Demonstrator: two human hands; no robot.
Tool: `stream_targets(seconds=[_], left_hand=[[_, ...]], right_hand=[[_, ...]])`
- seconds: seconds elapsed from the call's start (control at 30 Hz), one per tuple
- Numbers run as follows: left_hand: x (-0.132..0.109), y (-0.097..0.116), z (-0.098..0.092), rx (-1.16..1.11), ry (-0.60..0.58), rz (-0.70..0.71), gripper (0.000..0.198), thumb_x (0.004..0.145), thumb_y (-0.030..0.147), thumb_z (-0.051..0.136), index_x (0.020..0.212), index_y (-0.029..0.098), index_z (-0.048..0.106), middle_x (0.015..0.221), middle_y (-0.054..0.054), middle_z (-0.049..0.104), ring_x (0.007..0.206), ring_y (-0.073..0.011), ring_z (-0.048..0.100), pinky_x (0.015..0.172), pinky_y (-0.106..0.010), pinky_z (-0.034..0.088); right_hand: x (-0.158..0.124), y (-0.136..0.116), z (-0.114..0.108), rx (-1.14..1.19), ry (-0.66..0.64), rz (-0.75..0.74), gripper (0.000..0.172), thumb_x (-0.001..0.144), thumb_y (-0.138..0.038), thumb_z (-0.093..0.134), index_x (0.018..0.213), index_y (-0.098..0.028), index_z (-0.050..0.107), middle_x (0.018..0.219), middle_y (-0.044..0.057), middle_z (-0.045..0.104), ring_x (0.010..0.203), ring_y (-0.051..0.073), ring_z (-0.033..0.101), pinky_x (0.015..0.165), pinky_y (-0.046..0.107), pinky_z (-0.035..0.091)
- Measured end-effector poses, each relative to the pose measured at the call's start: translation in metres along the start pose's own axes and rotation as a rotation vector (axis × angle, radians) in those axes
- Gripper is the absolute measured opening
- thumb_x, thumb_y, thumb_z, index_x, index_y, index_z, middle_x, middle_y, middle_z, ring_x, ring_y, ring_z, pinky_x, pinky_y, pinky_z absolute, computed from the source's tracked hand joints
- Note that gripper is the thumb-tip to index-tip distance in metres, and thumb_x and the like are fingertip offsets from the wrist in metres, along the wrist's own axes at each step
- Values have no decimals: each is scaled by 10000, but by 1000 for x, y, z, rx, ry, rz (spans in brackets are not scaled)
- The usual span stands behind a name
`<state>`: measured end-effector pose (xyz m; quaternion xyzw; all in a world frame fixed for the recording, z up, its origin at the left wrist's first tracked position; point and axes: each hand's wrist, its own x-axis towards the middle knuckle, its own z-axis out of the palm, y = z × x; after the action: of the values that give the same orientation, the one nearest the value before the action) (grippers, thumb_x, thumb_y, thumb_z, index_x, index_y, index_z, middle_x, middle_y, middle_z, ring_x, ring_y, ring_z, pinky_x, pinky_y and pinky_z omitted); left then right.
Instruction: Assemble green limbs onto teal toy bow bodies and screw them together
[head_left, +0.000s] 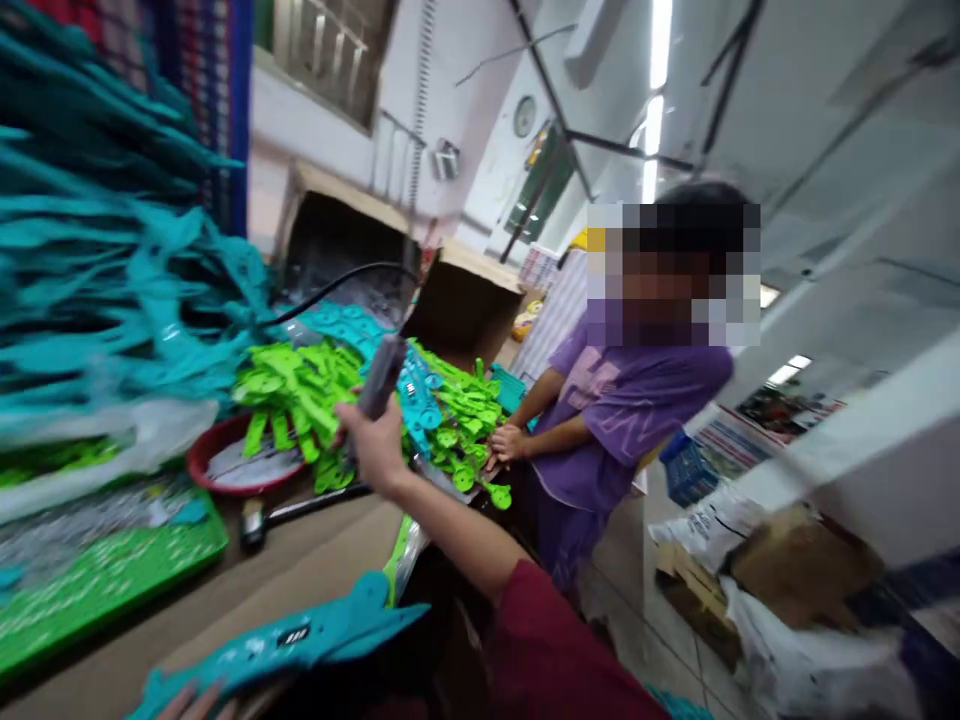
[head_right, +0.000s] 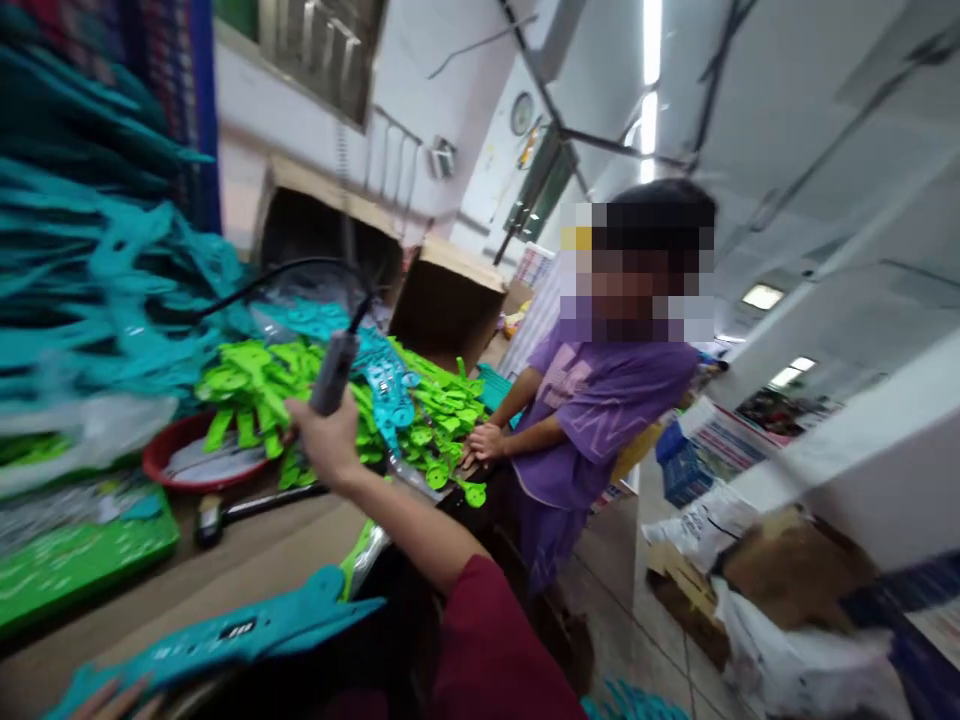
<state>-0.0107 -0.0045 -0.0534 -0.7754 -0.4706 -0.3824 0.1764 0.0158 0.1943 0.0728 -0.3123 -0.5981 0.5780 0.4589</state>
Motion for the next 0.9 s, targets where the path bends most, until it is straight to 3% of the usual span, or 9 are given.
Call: stream_targets(seconds=[0.07, 0.1, 0.13, 0.27, 0.43, 0.57, 0.7, 0.8, 0.9], left_hand=[[-18, 19, -5, 101, 17, -176, 429, 874, 271, 622, 1301, 253, 654, 1294, -133, 665, 1218, -344, 589, 994, -543, 482], [-19, 26, -6, 174, 25, -256, 360, 894, 207, 555, 1229, 173, 683, 1258, -162, 681, 1178, -342, 617, 977, -528, 487], [-16, 30, -6, 236, -10, -247, 320, 905, 135, 492, 1152, 129, 695, 1212, -169, 701, 1129, -315, 648, 949, -477, 505], [9, 22, -11, 286, -218, -437, 334, 896, 9, 402, 1049, 139, 668, 1112, -128, 715, 1017, -251, 675, 887, -398, 532], [23, 14, -18, 313, -325, -676, 197, 884, 49, 533, 1032, 128, 636, 1166, -159, 657, 1101, -307, 629, 904, -440, 528], [16, 12, -19, 311, -276, -678, 165, 909, 70, 521, 994, 146, 640, 1153, -150, 660, 1059, -293, 631, 874, -439, 533], [12, 8, -23, 266, -260, -591, 229, 918, 56, 484, 1074, 127, 635, 1091, -123, 668, 1023, -262, 627, 893, -422, 519], [17, 9, -24, 246, -304, -581, 253, 892, 55, 532, 1111, 129, 635, 1091, -111, 668, 1035, -256, 622, 890, -405, 514], [25, 8, -28, 230, -393, -613, 153, 876, 107, 616, 1018, 141, 662, 1061, -105, 671, 1008, -261, 625, 839, -388, 524]], right_hand=[[6, 7, 6, 5, -32, -10, 489, 645, -389, 805, 1006, -209, 530, 564, -115, 540, 418, 103, 512, 438, 230, 461], [6, 11, 13, -8, -109, -19, 491, 646, -382, 806, 1023, -207, 544, 582, -110, 552, 434, 102, 524, 452, 230, 467], [4, 16, 22, -21, -200, -31, 483, 656, -382, 801, 1035, -207, 557, 597, -104, 563, 451, 102, 535, 467, 230, 473], [2, 34, 68, 1, -470, -89, 421, 706, -397, 778, 1016, -216, 558, 603, -102, 574, 465, 95, 540, 500, 233, 473], [4, 58, 116, 150, -539, -85, 397, 757, -384, 743, 1045, -207, 534, 564, -115, 553, 434, 87, 520, 488, 231, 444], [-2, 77, 127, 166, -606, -49, 412, 769, -385, 747, 1081, -201, 551, 571, -107, 561, 457, 87, 531, 507, 237, 446], [-6, 90, 129, 164, -613, -20, 466, 768, -409, 754, 1132, -207, 546, 579, -103, 564, 483, 98, 548, 527, 250, 461], [1, 88, 130, 173, -584, -52, 452, 769, -416, 751, 1122, -214, 554, 576, -98, 565, 488, 106, 557, 534, 263, 467], [15, 73, 124, 182, -549, -112, 408, 777, -399, 747, 1099, -229, 562, 580, -95, 568, 466, 110, 555, 512, 268, 464]])
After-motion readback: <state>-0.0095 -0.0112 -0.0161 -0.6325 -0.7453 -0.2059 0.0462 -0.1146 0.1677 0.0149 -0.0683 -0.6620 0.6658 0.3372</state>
